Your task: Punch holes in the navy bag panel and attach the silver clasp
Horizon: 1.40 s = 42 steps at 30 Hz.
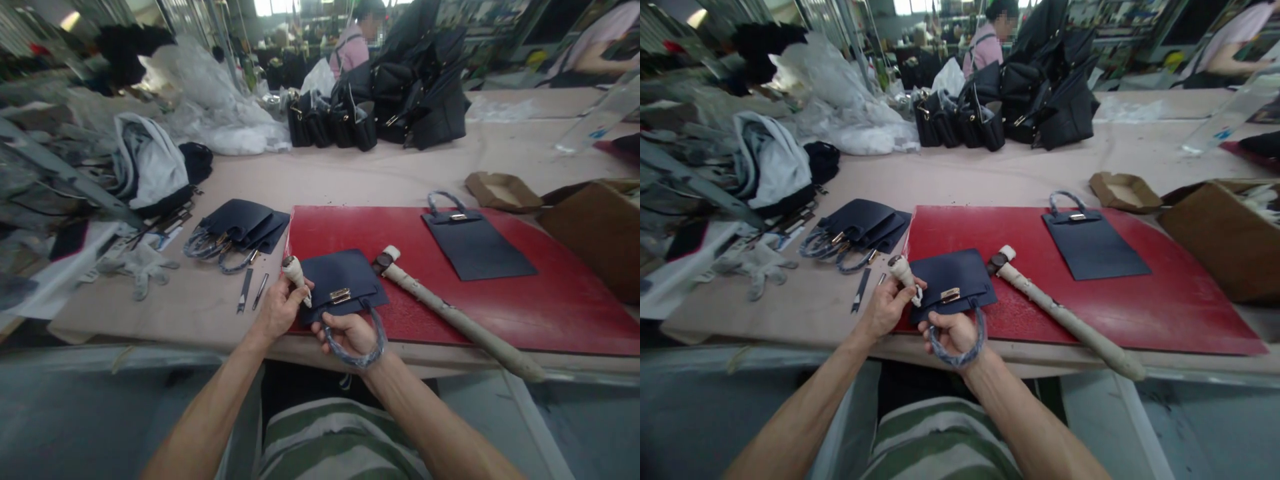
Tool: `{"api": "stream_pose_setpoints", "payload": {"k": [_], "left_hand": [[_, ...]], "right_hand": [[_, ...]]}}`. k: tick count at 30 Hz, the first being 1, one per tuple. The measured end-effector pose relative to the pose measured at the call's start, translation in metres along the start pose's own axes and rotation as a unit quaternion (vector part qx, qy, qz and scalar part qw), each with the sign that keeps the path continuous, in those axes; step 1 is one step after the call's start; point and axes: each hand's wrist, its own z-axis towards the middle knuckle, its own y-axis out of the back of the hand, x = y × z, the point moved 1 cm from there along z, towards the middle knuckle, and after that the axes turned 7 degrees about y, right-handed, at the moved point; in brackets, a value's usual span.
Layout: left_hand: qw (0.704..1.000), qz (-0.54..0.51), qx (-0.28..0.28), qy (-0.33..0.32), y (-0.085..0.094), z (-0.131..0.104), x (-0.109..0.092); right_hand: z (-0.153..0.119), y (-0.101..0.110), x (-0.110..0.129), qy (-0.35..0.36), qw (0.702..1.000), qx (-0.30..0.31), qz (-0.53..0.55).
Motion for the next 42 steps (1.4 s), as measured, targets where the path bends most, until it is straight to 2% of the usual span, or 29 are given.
{"api": "stream_pose_setpoints", "payload": {"k": [3,5,8,12,17,19,21,22,23,24,25,26,27,28,29,30,31,33,34,36,37,39,41,42], "left_hand": [[1.000,0.012,-0.009,-0.014,-0.004,-0.006,0.004],[0.999,0.022,-0.017,-0.034,-0.007,-0.010,0.004],[0.996,0.044,-0.026,-0.074,-0.010,-0.014,0.006],[0.984,0.071,-0.049,-0.153,-0.016,-0.020,0.010],[0.967,0.099,-0.076,-0.223,-0.021,-0.023,0.015],[0.967,0.096,-0.074,-0.225,-0.021,-0.022,0.017],[0.970,0.092,-0.071,-0.212,-0.022,-0.022,0.019],[0.972,0.090,-0.069,-0.206,-0.022,-0.022,0.019],[0.973,0.087,-0.066,-0.202,-0.022,-0.021,0.020],[0.974,0.082,-0.063,-0.200,-0.022,-0.021,0.021],[0.976,0.077,-0.058,-0.197,-0.023,-0.021,0.022],[0.977,0.072,-0.054,-0.194,-0.023,-0.021,0.022],[0.978,0.070,-0.052,-0.190,-0.023,-0.021,0.023],[0.978,0.071,-0.053,-0.187,-0.024,-0.020,0.023],[0.979,0.074,-0.054,-0.183,-0.024,-0.020,0.023],[0.979,0.075,-0.055,-0.180,-0.024,-0.020,0.023],[0.980,0.072,-0.055,-0.177,-0.025,-0.020,0.023],[0.982,0.058,-0.050,-0.173,-0.026,-0.020,0.022],[0.983,0.049,-0.048,-0.170,-0.026,-0.020,0.022],[0.985,0.036,-0.046,-0.164,-0.027,-0.020,0.022],[0.985,0.033,-0.046,-0.160,-0.028,-0.020,0.022],[0.987,0.030,-0.047,-0.151,-0.029,-0.020,0.024],[0.988,0.028,-0.044,-0.142,-0.029,-0.020,0.025],[0.989,0.029,-0.041,-0.138,-0.028,-0.020,0.025]], "right_hand": [[-0.016,-0.007,-0.001,-0.071,0.993,-0.054,0.080],[-0.027,-0.014,0.000,-0.088,0.978,-0.101,0.159],[-0.040,-0.023,-0.002,-0.070,0.959,-0.139,0.236],[-0.052,-0.022,-0.010,-0.048,0.959,-0.153,0.235],[-0.081,0.005,-0.016,-0.097,0.960,-0.233,0.122],[-0.098,0.023,-0.008,-0.123,0.968,-0.220,0.015],[-0.112,0.042,0.011,-0.097,0.963,-0.186,-0.170],[-0.116,0.052,0.025,-0.045,0.938,-0.181,-0.294],[-0.118,0.062,0.041,0.035,0.882,-0.188,-0.430],[-0.118,0.071,0.058,0.126,0.790,-0.207,-0.564],[-0.116,0.078,0.074,0.207,0.670,-0.235,-0.673],[-0.113,0.085,0.088,0.253,0.547,-0.256,-0.756],[-0.108,0.092,0.098,0.261,0.440,-0.272,-0.815],[-0.102,0.099,0.105,0.244,0.359,-0.281,-0.856],[-0.096,0.105,0.110,0.214,0.301,-0.282,-0.885],[-0.091,0.110,0.113,0.187,0.267,-0.279,-0.903],[-0.087,0.113,0.114,0.169,0.251,-0.270,-0.914],[-0.081,0.114,0.117,0.153,0.250,-0.247,-0.924],[-0.079,0.112,0.122,0.143,0.273,-0.242,-0.920],[-0.080,0.102,0.135,0.112,0.339,-0.263,-0.896],[-0.082,0.093,0.144,0.101,0.377,-0.283,-0.876],[-0.091,0.068,0.160,0.115,0.490,-0.315,-0.805],[-0.103,0.035,0.169,0.191,0.613,-0.291,-0.709],[-0.109,0.016,0.169,0.239,0.657,-0.261,-0.666]]}}
